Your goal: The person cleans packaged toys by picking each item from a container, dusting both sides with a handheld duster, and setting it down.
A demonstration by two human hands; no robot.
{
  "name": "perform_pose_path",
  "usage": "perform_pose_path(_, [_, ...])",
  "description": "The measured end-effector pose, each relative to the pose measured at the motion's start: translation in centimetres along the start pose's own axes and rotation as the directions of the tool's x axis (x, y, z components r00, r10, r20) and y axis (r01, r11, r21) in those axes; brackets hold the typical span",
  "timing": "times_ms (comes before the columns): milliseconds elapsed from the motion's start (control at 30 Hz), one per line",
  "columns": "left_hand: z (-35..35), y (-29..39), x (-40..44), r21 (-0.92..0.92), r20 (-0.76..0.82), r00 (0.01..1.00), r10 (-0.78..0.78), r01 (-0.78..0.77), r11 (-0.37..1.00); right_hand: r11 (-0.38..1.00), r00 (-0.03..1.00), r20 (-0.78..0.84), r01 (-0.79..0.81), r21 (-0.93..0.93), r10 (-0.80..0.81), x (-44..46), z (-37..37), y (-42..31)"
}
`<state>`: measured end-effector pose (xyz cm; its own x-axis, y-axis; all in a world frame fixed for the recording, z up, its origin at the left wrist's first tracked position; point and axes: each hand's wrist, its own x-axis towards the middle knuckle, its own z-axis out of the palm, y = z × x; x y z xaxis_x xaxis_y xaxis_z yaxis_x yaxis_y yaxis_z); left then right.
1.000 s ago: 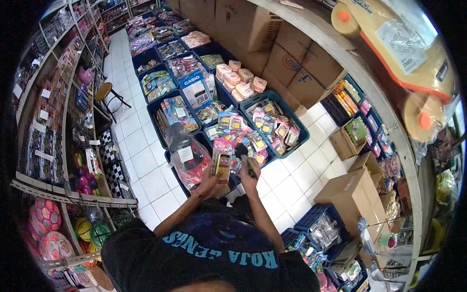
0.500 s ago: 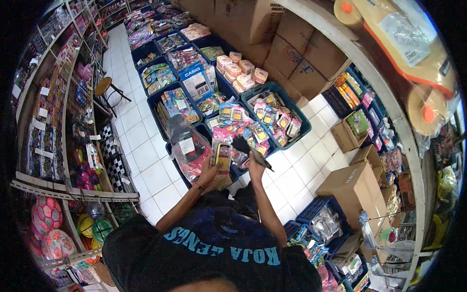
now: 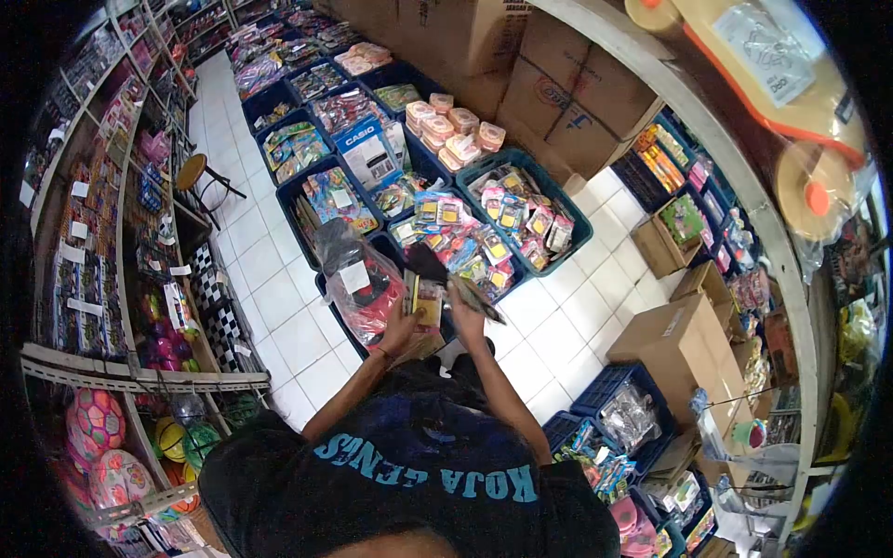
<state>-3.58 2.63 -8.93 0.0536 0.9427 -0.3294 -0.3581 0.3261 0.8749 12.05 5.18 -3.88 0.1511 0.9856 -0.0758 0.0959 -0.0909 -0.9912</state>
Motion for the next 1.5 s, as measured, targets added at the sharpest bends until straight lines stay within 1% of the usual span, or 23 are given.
perform_pose_path(67, [0.3,1.7,-0.6,0.015,0.016,0.999,0.052,-0.052,0.999,0.957,0.979,-0.054,0.18,-0.227,-0.196,1.8,-2.0,5.6])
perform_pose_path(100, [0.1,1.9,-0.6,0.023,0.023,0.997,0.078,-0.079,0.997,0.905,0.954,-0.062,0.257,-0.339,-0.294,1.9,-2.4,5.6])
perform_pose_path(133, [0.0,1.7,-0.5,0.023,0.017,0.996,0.082,-0.083,0.996,0.885,0.934,-0.067,0.308,-0.349,-0.351,1.7,-3.0,5.7])
perform_pose_path(200, [-0.4,0.7,-0.2,0.023,0.001,0.996,0.091,-0.091,0.996,0.917,0.923,-0.104,0.346,-0.197,-0.37,1.5,-2.6,5.5])
perform_pose_path(233, [-1.2,-1.1,0.8,0.121,0.013,0.985,0.174,-0.174,0.977,0.924,0.918,-0.122,0.363,-0.121,-0.377,1.3,-2.4,4.9])
perform_pose_path(300, [-3.1,-4.9,3.1,0.309,0.065,0.943,0.326,-0.329,0.892,0.895,0.915,0.007,0.397,-0.202,-0.404,0.3,-2.0,1.1])
perform_pose_path(400, [-0.2,0.9,-0.1,0.103,0.022,0.994,0.106,-0.108,0.989,0.817,0.84,0.173,0.541,-0.201,-0.514,-0.6,-0.8,-4.0])
perform_pose_path(500, [0.1,0.9,-0.2,-0.096,0.025,0.999,0.035,-0.033,0.995,0.841,0.847,0.077,0.531,-0.101,-0.525,-0.9,-0.6,-5.3])
perform_pose_path(533, [0.0,0.9,0.0,-0.084,0.028,0.999,0.043,-0.04,0.996,0.788,0.813,0.072,0.579,-0.209,-0.578,-0.5,-0.8,-4.9])
perform_pose_path(600, [-0.3,1.0,0.6,-0.064,0.033,0.998,0.06,-0.058,0.996,0.803,0.831,0.135,0.557,-0.214,-0.54,0.4,-1.9,-1.2])
perform_pose_path(767, [-1.4,1.3,1.3,-0.137,-0.05,0.994,0.093,-0.099,0.986,0.837,0.825,0.369,0.516,-0.181,-0.429,-1.2,-4.4,0.6])
perform_pose_path(900, [-1.7,2.9,1.8,-0.04,-0.025,0.995,0.092,-0.093,0.995,0.908,0.882,0.468,0.237,-0.346,-0.052,-1.1,-5.5,0.8])
perform_pose_path(967, [-2.8,0.9,3.5,-0.02,-0.005,0.992,0.124,-0.124,0.992,0.891,0.888,0.445,0.288,-0.352,-0.112,0.6,-5.4,1.6])
perform_pose_path(1033, [-2.7,0.3,3.7,-0.034,-0.002,0.993,0.119,-0.119,0.992,0.919,0.896,0.438,0.228,-0.321,-0.069,2.1,-5.0,-0.4])
perform_pose_path(1067, [-2.6,0.0,3.7,-0.041,0.0,0.993,0.115,-0.115,0.993,0.875,0.892,0.403,0.352,-0.331,-0.206,2.7,-4.9,-0.9])
perform_pose_path(1100, [-2.5,0.1,3.6,-0.069,0.023,0.994,0.108,-0.106,0.992,0.937,0.933,0.326,0.242,-0.251,-0.154,3.1,-4.4,-2.0])
perform_pose_path(1167, [-2.4,0.2,3.1,-0.128,0.06,0.994,0.095,-0.087,0.988,0.925,0.949,0.151,0.305,-0.228,-0.276,3.4,-3.9,-4.1])
perform_pose_path(1200, [-2.5,0.0,3.2,-0.099,0.05,0.993,0.104,-0.098,0.99,0.758,0.824,0.197,0.566,-0.323,-0.531,5.0,-4.0,-1.7])
perform_pose_path(1300, [-3.2,-1.0,4.0,-0.004,0.002,0.984,0.176,-0.176,0.984,0.851,0.856,0.139,0.514,-0.106,-0.499,4.6,-3.2,-0.5])
perform_pose_path(1333, [-3.3,-1.0,4.4,0.039,-0.017,0.974,0.226,-0.225,0.974,0.824,0.828,0.257,0.545,-0.155,-0.499,3.9,-3.4,-0.6])
perform_pose_path(1367, [-3.6,-1.0,4.8,0.083,-0.035,0.961,0.275,-0.272,0.959,0.91,0.867,0.374,0.397,-0.121,-0.329,3.0,-3.8,-0.7])
perform_pose_path(1433, [-3.1,2.2,3.9,0.018,-0.049,0.975,0.216,-0.215,0.976,0.786,0.813,0.481,0.518,-0.337,-0.329,2.8,-4.4,4.6])
perform_pose_path(1500, [-3.0,3.4,4.0,-0.032,-0.054,0.98,0.19,-0.192,0.981,0.839,0.814,0.558,0.411,-0.356,-0.162,2.1,-4.4,2.8])
